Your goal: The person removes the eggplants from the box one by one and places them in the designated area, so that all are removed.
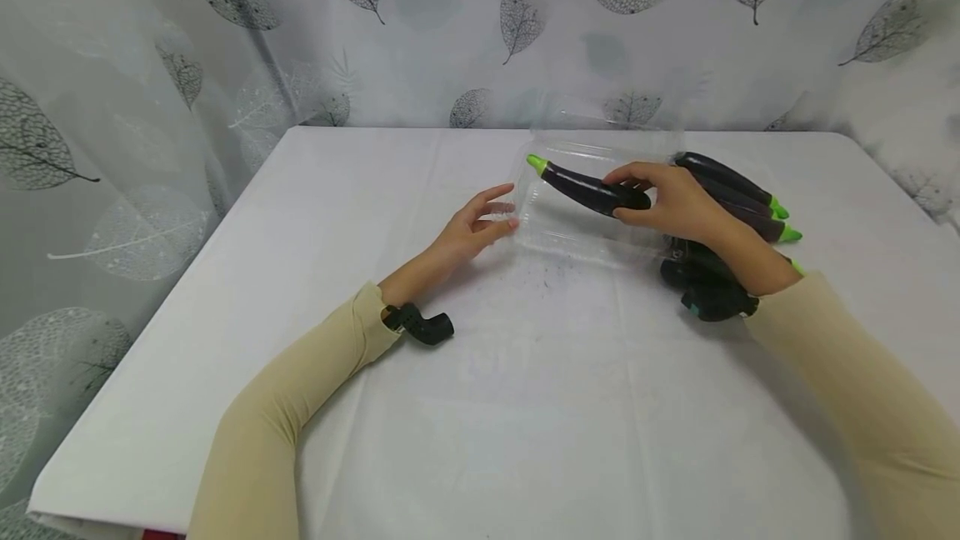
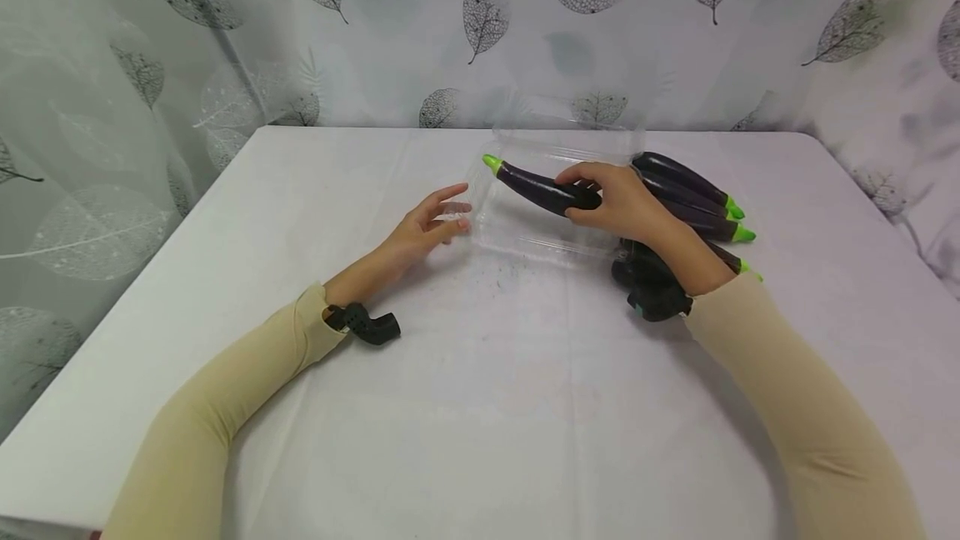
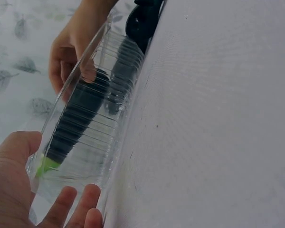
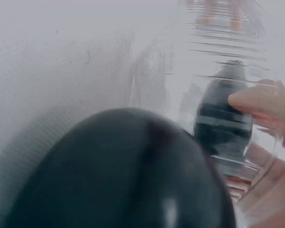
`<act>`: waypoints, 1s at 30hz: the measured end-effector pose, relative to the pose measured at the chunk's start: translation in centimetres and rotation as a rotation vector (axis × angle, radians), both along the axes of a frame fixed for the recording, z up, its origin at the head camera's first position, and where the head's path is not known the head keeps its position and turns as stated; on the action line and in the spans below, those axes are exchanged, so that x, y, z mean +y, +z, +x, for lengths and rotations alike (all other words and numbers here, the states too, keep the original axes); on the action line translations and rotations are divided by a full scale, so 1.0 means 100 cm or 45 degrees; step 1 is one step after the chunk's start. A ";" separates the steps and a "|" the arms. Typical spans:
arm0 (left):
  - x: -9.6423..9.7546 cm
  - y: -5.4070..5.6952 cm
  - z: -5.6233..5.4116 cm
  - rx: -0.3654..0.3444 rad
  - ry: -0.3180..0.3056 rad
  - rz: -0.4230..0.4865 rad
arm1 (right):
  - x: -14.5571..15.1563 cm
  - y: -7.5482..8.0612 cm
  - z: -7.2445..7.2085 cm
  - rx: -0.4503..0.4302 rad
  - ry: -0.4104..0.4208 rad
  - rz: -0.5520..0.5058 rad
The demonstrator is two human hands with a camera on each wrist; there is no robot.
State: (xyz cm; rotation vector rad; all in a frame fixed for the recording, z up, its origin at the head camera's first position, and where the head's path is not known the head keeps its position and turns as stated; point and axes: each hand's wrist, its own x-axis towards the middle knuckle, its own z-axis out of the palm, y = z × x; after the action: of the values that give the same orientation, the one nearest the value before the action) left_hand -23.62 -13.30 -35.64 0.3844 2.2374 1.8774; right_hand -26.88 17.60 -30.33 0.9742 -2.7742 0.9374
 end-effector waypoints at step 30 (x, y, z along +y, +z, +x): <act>0.002 0.002 0.000 -0.010 0.000 -0.015 | 0.021 0.010 0.033 0.128 -0.039 -0.157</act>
State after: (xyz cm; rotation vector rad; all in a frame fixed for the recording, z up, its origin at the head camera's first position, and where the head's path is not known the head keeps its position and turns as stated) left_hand -23.59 -13.14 -35.46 0.3743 2.2422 1.8612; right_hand -23.55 19.69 -29.31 0.9305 -2.6075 1.0118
